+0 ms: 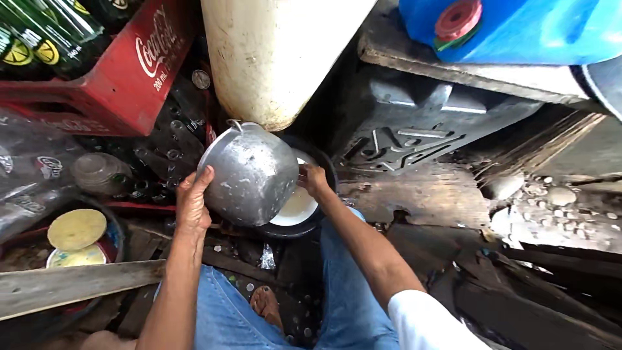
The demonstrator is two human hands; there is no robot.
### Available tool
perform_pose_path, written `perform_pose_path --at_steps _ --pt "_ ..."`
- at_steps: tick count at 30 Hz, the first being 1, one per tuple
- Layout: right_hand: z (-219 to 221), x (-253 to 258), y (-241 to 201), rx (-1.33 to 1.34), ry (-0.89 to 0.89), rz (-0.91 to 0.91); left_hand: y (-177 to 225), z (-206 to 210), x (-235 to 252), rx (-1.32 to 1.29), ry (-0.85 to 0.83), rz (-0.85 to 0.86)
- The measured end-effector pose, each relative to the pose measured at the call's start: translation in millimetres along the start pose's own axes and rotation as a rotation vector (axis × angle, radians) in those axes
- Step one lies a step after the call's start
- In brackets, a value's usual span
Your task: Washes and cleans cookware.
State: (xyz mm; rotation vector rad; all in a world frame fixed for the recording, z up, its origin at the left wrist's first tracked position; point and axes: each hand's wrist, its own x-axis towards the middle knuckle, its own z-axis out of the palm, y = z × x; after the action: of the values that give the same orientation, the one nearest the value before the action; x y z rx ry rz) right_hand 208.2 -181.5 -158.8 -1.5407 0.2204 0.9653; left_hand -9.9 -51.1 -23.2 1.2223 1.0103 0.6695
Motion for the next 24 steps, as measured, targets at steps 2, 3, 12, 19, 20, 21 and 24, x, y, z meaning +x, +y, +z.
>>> perform_pose_path --at_steps 2,3,12,19,20,21,24 --pt "7 11 30 0.048 0.174 -0.108 3 2 0 -0.021 0.065 0.021" --pt "10 15 42 0.056 0.237 -0.161 5 3 0 -0.023 0.085 0.038" --pt "29 -15 -44 0.924 -0.440 -0.139 14 7 -5 -0.012 0.155 0.043" --pt "69 -91 -175 -0.046 -0.721 -0.234 19 25 -2 -0.039 0.176 0.024" --pt "71 -98 -180 -0.149 -0.764 -0.236 20 25 -3 -0.036 0.178 0.020" --pt "72 -105 -185 -0.236 -0.808 -0.242 21 25 -3 -0.035 0.178 0.018" --pt "68 -127 -184 -0.411 -0.943 -0.223 22 25 -4 -0.048 0.163 0.015"
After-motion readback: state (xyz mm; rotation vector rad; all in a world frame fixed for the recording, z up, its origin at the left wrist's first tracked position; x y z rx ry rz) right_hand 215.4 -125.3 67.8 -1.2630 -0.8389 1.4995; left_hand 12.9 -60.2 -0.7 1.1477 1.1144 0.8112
